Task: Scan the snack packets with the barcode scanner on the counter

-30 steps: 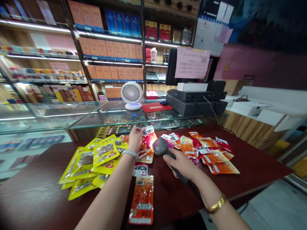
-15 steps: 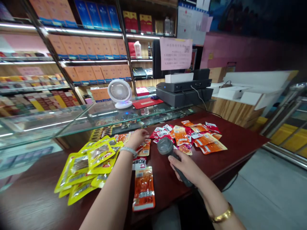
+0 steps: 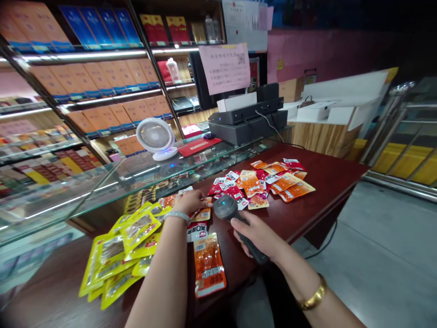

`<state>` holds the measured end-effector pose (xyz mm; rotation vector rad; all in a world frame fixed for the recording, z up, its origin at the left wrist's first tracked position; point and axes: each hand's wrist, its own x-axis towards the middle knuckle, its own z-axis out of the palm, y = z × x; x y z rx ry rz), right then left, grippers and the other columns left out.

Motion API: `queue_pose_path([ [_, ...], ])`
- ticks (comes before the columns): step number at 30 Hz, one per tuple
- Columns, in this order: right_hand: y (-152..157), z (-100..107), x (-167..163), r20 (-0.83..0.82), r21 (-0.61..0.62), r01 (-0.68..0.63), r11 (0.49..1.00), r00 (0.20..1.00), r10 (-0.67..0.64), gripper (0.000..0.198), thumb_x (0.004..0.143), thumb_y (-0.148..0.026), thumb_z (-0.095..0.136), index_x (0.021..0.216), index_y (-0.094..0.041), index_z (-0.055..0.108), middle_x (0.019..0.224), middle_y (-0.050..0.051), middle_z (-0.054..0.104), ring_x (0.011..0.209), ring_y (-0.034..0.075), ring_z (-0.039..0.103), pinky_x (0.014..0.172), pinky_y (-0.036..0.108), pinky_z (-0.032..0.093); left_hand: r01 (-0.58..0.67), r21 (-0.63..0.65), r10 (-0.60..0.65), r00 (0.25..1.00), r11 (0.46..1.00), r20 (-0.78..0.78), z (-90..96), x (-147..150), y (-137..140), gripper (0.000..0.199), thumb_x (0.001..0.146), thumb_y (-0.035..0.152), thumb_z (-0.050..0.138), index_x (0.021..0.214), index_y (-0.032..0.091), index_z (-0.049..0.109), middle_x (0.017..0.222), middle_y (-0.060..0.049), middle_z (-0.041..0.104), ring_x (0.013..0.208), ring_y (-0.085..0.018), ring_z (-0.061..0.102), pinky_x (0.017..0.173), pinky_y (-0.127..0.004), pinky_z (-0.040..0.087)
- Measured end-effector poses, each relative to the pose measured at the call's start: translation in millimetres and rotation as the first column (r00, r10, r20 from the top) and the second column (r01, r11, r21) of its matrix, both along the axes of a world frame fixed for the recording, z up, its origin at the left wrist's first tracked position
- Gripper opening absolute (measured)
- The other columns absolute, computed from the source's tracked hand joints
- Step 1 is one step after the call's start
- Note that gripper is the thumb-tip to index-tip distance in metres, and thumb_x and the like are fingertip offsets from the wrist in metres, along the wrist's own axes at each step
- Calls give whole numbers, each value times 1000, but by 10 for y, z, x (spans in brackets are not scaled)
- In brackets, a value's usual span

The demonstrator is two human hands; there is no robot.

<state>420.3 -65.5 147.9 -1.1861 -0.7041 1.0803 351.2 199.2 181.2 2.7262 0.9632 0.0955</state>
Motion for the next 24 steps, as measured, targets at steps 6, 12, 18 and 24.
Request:
queue_pose_path([
  [6, -14, 32, -95, 8, 8, -49, 999, 999, 49, 43, 85, -59, 60, 99, -21, 50, 61, -9, 48, 33, 3, 41, 31, 14, 33, -16, 21, 15, 1000, 1000, 26, 12, 1, -28, 33, 57, 53, 77, 76, 27, 69, 93, -11, 72, 109, -36, 57, 104, -54, 24],
  [12, -31, 38, -138, 39, 6, -49, 999, 998, 49, 40, 86, -57, 60, 99, -20, 50, 63, -8, 49, 36, 3, 44, 32, 13, 33, 19, 0, -19, 1000, 1000, -11, -79, 34, 67, 36, 50, 49, 82, 76, 27, 72, 98, -13, 72, 111, -39, 56, 98, -50, 32],
  [18, -39, 38, -135, 44, -30, -22, 999, 999, 23, 46, 83, -61, 62, 102, -21, 50, 62, -8, 49, 35, 4, 44, 31, 13, 33, 0, -174, 53, 952, 985, 301, -27, 10, 52, 35, 53, 51, 82, 60, 22, 63, 60, -3, 64, 73, -24, 62, 80, -36, 42],
  [24, -69, 10, -103, 56, -24, -19, 1000, 998, 21, 46, 82, -60, 63, 101, -21, 51, 61, -8, 49, 34, 5, 43, 30, 15, 33, 38, -259, 95, 870, 965, 484, 49, 47, 66, 27, 70, 41, 71, 66, 21, 54, 55, 3, 55, 53, -13, 50, 55, -24, 35],
])
